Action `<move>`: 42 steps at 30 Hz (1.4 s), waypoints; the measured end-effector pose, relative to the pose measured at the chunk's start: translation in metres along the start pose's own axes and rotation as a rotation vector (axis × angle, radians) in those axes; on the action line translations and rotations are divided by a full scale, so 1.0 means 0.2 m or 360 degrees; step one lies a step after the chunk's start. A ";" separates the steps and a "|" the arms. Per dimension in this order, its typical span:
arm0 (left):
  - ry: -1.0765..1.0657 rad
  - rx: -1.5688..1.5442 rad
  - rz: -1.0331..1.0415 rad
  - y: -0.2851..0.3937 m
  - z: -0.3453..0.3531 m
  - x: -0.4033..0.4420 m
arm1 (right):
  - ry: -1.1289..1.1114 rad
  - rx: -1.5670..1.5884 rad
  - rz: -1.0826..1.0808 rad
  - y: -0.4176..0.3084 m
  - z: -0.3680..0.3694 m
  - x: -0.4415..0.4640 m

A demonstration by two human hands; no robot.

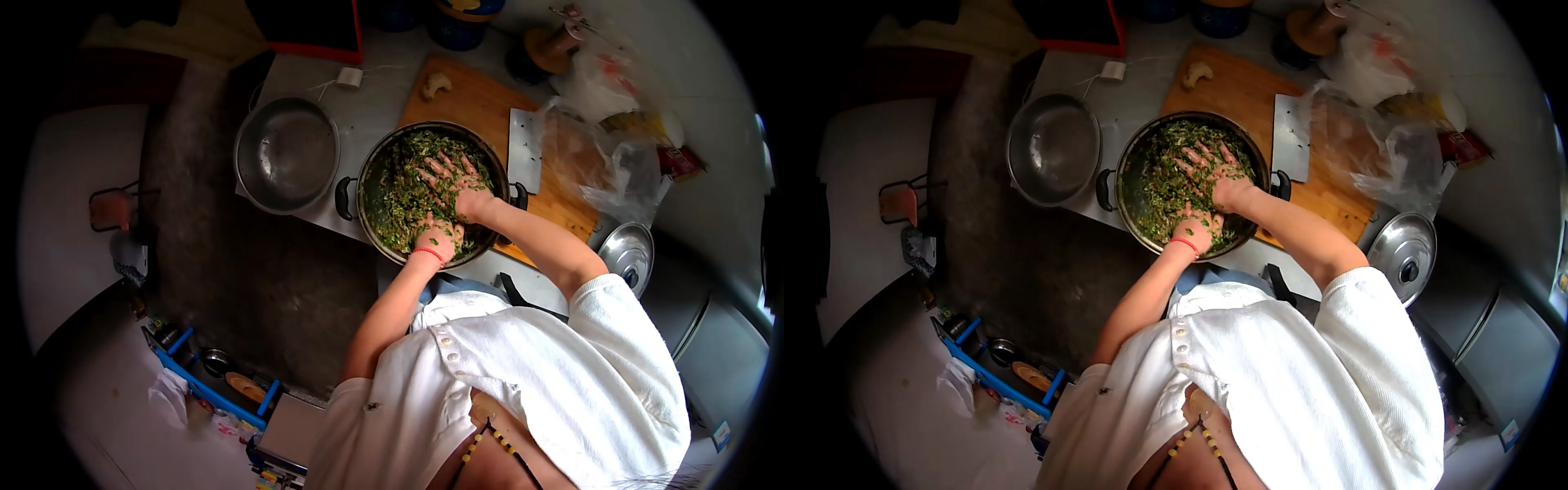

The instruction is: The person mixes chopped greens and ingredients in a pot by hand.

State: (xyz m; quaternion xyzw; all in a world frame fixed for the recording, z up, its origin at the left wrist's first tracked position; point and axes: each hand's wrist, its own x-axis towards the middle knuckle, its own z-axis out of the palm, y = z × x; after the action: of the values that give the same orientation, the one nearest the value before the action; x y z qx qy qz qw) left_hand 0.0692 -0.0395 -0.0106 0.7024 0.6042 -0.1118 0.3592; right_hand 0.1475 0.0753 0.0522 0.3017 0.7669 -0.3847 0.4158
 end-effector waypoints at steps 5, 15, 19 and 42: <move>0.0419 -0.1683 -0.0116 -0.09 -0.17 -0.15 | 0.1610 -0.0178 -0.0587 0.01 0.18 0.07; 0.0302 -0.0837 -0.0736 -0.38 0.25 0.17 | 0.1402 -0.1810 -0.0210 0.14 0.49 0.62; -0.0457 0.0228 -0.0494 -0.57 0.50 0.43 | 0.1391 -0.1991 -0.0026 0.12 0.46 0.61; 0.0411 -0.2578 -0.0866 -0.45 -0.36 0.31 | 0.1389 0.1349 0.0293 0.22 0.19 0.33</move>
State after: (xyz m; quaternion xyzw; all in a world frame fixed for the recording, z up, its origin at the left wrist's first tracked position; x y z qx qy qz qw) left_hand -0.0189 0.0556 -0.0282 0.0679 0.6810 0.3519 0.6386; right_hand 0.1672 0.0758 -0.0337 0.6354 0.6175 -0.4596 -0.0611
